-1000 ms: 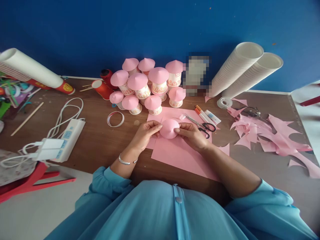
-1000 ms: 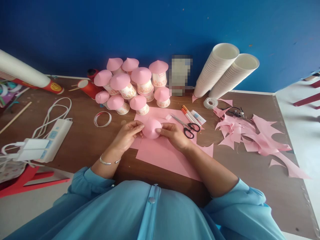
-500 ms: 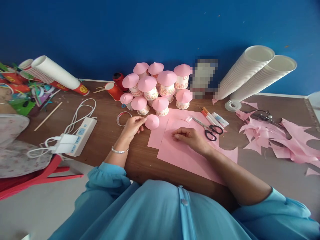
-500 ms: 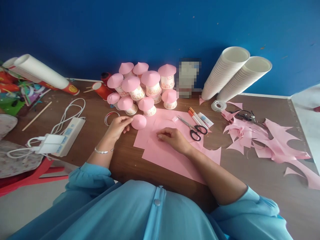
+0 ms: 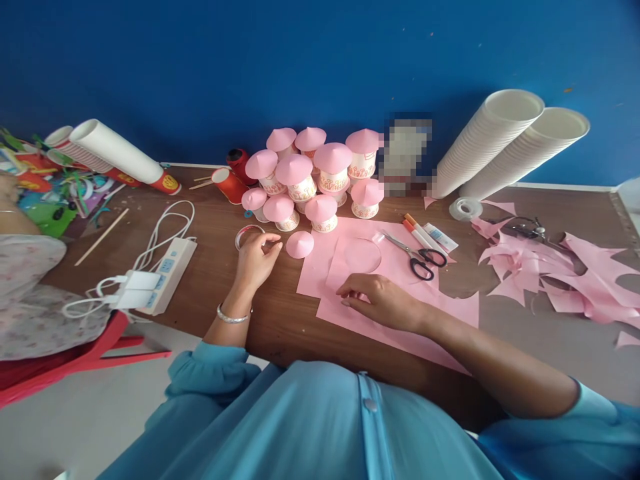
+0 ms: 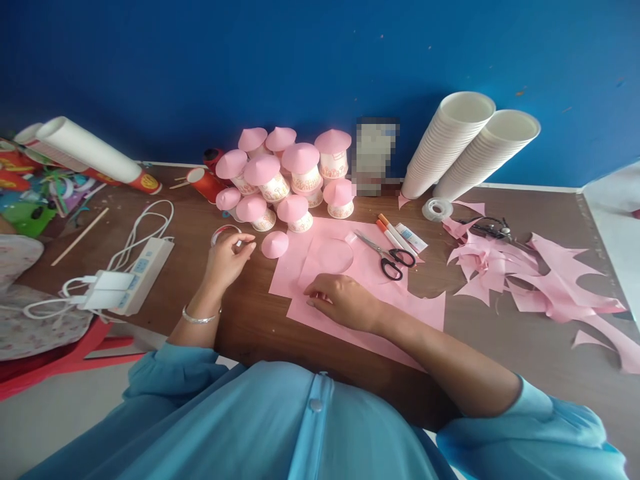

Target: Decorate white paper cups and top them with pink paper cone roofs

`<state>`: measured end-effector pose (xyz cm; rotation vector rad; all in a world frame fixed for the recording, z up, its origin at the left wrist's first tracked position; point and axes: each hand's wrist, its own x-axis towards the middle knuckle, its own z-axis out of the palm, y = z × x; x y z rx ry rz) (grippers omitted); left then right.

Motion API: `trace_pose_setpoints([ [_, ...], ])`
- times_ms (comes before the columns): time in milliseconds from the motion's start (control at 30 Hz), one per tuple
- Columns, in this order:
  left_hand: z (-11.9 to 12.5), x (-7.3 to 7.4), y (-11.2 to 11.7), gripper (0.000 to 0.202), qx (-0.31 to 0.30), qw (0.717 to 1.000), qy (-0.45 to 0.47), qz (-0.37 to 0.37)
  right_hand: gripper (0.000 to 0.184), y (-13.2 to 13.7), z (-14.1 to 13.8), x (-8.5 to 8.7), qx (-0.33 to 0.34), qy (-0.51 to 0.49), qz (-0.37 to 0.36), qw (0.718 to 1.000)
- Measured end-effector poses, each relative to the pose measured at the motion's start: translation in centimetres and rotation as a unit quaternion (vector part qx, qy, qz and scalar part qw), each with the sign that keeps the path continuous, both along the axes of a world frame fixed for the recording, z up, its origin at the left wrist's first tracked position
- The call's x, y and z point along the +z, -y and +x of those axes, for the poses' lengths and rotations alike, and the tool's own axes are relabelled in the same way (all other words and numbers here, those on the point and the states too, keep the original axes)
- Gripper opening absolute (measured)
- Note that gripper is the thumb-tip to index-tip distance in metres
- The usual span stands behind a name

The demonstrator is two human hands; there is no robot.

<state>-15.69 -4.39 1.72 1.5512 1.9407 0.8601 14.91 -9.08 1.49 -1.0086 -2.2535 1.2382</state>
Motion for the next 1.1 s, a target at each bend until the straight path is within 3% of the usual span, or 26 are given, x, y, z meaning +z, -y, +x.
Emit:
trace_pose_setpoints([
  [100, 0.1, 0.1, 1.0, 0.014, -0.046, 0.991, -0.101, 0.075, 0.016, 1.3, 0.8, 0.6, 0.021, 0.02, 0.099, 0.995],
  [200, 0.8, 0.1, 1.9, 0.024, -0.101, 0.977, -0.142, 0.127, 0.029, 2.3, 2.0, 1.1, 0.009, 0.061, 0.218, 0.974],
  [467, 7.0, 0.7, 2.9, 0.019, -0.311, 0.922, -0.165, 0.161, 0.031, 1.4, 6.5, 0.2, -0.107, 0.271, 0.397, 0.871],
  [600, 10.8, 0.7, 1.5, 0.018, -0.359, 0.895, -0.196, 0.177, 0.031, -0.1, 8.2, -0.6, -0.166, 0.343, 0.399, 0.834],
  [833, 17.0, 0.0, -3.4, 0.019, -0.359, 0.892, -0.242, 0.129, 0.035, -2.2, 8.5, -1.7, -0.202, 0.37, 0.362, 0.832],
  [933, 18.1, -1.0, -4.3, 0.007, -0.373, 0.887, -0.246, 0.114, 0.038, -2.1, 8.3, -1.7, -0.201, 0.357, 0.353, 0.841],
  [1100, 17.6, -2.3, -4.4, 0.013, -0.371, 0.895, -0.211, 0.129, 0.029, -2.2, 9.7, -0.8, -0.252, 0.334, 0.307, 0.855],
])
